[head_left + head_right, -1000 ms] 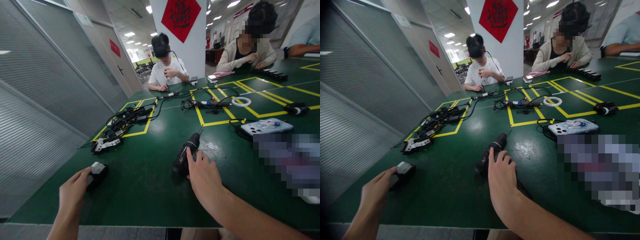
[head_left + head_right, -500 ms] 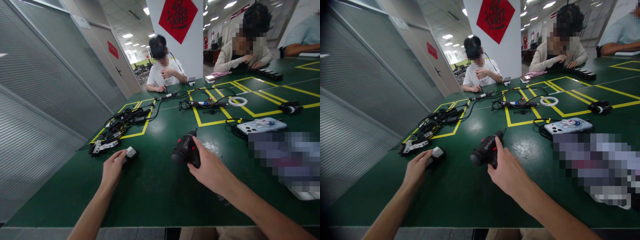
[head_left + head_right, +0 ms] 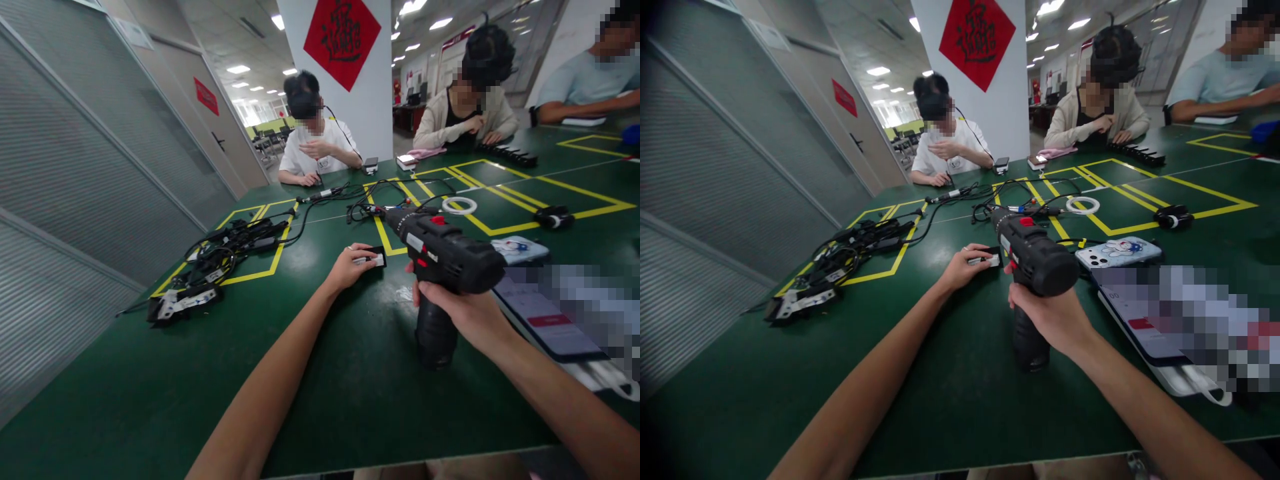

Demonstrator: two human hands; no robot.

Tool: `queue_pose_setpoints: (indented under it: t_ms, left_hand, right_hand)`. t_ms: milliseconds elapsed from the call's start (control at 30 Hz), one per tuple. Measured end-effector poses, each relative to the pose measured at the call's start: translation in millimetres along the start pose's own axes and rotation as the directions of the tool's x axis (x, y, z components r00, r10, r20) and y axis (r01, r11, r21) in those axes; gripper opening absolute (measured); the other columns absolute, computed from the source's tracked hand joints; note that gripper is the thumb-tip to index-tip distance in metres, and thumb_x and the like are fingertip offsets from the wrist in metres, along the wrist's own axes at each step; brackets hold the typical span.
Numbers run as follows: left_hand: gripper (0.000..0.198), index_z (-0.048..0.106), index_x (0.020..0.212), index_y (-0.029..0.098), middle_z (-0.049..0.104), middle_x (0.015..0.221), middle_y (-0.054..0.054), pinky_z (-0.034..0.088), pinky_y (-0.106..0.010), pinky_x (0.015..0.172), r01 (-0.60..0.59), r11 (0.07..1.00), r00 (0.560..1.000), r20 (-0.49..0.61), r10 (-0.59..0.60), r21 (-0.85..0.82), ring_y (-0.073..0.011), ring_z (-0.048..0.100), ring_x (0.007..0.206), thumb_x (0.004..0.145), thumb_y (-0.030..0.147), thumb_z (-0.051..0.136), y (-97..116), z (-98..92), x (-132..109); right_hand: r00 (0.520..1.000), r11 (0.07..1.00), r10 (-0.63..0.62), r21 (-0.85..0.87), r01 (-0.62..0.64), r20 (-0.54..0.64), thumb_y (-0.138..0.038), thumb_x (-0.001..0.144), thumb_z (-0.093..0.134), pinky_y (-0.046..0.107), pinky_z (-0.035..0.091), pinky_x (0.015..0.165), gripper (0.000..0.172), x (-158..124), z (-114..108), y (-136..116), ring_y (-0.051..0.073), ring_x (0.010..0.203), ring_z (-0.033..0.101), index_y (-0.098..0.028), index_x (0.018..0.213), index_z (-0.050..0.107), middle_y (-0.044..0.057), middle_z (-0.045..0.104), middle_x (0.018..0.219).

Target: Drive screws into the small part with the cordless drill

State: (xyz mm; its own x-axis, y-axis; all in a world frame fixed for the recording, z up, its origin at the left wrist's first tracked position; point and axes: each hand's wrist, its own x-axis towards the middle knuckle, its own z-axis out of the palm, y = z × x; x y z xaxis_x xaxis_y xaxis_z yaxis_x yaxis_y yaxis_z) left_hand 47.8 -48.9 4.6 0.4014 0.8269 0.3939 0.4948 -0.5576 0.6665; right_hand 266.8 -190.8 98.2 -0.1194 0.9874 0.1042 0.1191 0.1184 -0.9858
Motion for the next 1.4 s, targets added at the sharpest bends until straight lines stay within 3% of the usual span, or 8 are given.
queue_pose_setpoints:
  t_ms: [133,300,500,667,767,900,1067,1400]
  left_hand:
    - [0.026,0.072,0.098,0.023,0.059,0.115,-0.007,0.041,-0.039,0.1,-0.007,1.0,1.0,-0.015,0.007,-0.009,-0.0203,0.055,0.108,0.078,0.037,0.065,-11,-4.6,6]
    - [0.026,0.071,0.1,0.023,0.051,0.118,-0.008,0.039,-0.037,0.103,-0.007,0.999,0.995,-0.097,0.01,0.031,-0.02,0.049,0.116,0.079,0.038,0.064,-17,-3.1,-3]
    - [0.024,0.072,0.098,0.021,0.048,0.116,-0.01,0.037,-0.038,0.105,0.051,0.998,0.991,-0.125,-0.048,0.022,-0.0216,0.043,0.121,0.08,0.035,0.063,-19,0.7,0]
    - [0.022,0.071,0.098,0.023,0.048,0.113,-0.008,0.036,-0.038,0.106,0.073,0.997,0.99,-0.126,-0.07,0.017,-0.0199,0.045,0.116,0.081,0.033,0.062,-20,1.0,2]
    - [0.022,0.072,0.097,0.023,0.048,0.111,-0.008,0.036,-0.037,0.106,0.071,0.997,0.99,-0.123,-0.069,0.014,-0.0196,0.045,0.116,0.082,0.034,0.06,-20,1.0,3]
    - [0.021,0.071,0.098,0.023,0.048,0.112,-0.008,0.036,-0.037,0.106,0.062,0.998,0.991,-0.118,-0.06,0.011,-0.0195,0.045,0.116,0.082,0.032,0.06,-21,1.8,4]
    - [0.022,0.071,0.098,0.022,0.048,0.113,-0.008,0.038,-0.036,0.104,0.047,0.999,0.993,-0.113,-0.047,0.004,-0.0195,0.046,0.115,0.081,0.032,0.061,-24,3.1,7]
    - [0.022,0.072,0.097,0.021,0.049,0.112,-0.008,0.037,-0.036,0.104,0.039,0.999,0.992,-0.123,-0.039,-0.003,-0.0196,0.046,0.114,0.081,0.032,0.061,-22,4.5,8]
  right_hand:
    - [0.997,0.994,0.073,-0.076,-0.074,-0.016,-0.037,0.076,0.063,0.029,0.049,0.059,0.017,0,-3,-1,0.017,0.059,0.059,-0.021,0.083,0.062,0.0,0.06,0.061]
    - [0.992,0.991,0.119,-0.068,-0.116,0.037,-0.036,0.078,0.06,0.029,0.049,0.056,0.016,-11,-2,10,0.016,0.056,0.058,-0.022,0.086,0.064,0.0,0.06,0.061]
    - [0.972,0.959,0.225,-0.192,-0.208,0.073,-0.035,0.077,0.058,0.029,0.047,0.051,0.014,-33,-3,12,0.018,0.056,0.059,-0.024,0.084,0.065,0.001,0.062,0.061]
    - [0.98,0.947,0.193,-0.271,-0.175,0.043,-0.033,0.074,0.061,0.029,0.047,0.055,0.02,-36,1,7,0.017,0.056,0.058,-0.022,0.09,0.066,-0.001,0.061,0.061]
    - [0.982,0.959,0.18,-0.23,-0.165,0.048,-0.031,0.073,0.061,0.029,0.047,0.056,0.022,-32,4,7,0.016,0.055,0.057,-0.021,0.093,0.064,-0.002,0.06,0.062]
    - [0.964,0.961,0.246,-0.156,-0.229,0.1,-0.03,0.076,0.059,0.029,0.047,0.056,0.018,-28,3,12,0.016,0.058,0.056,-0.021,0.091,0.06,-0.001,0.06,0.067]
    - [0.954,0.946,0.285,-0.186,-0.264,0.094,-0.029,0.077,0.059,0.028,0.046,0.054,0.014,-27,3,11,0.015,0.056,0.054,-0.02,0.087,0.06,-0.001,0.057,0.063]
    - [0.953,0.942,0.285,-0.213,-0.259,0.101,-0.026,0.079,0.055,0.026,0.043,0.053,0.006,-24,7,8,0.016,0.061,0.056,-0.021,0.081,0.057,-0.001,0.058,0.065]
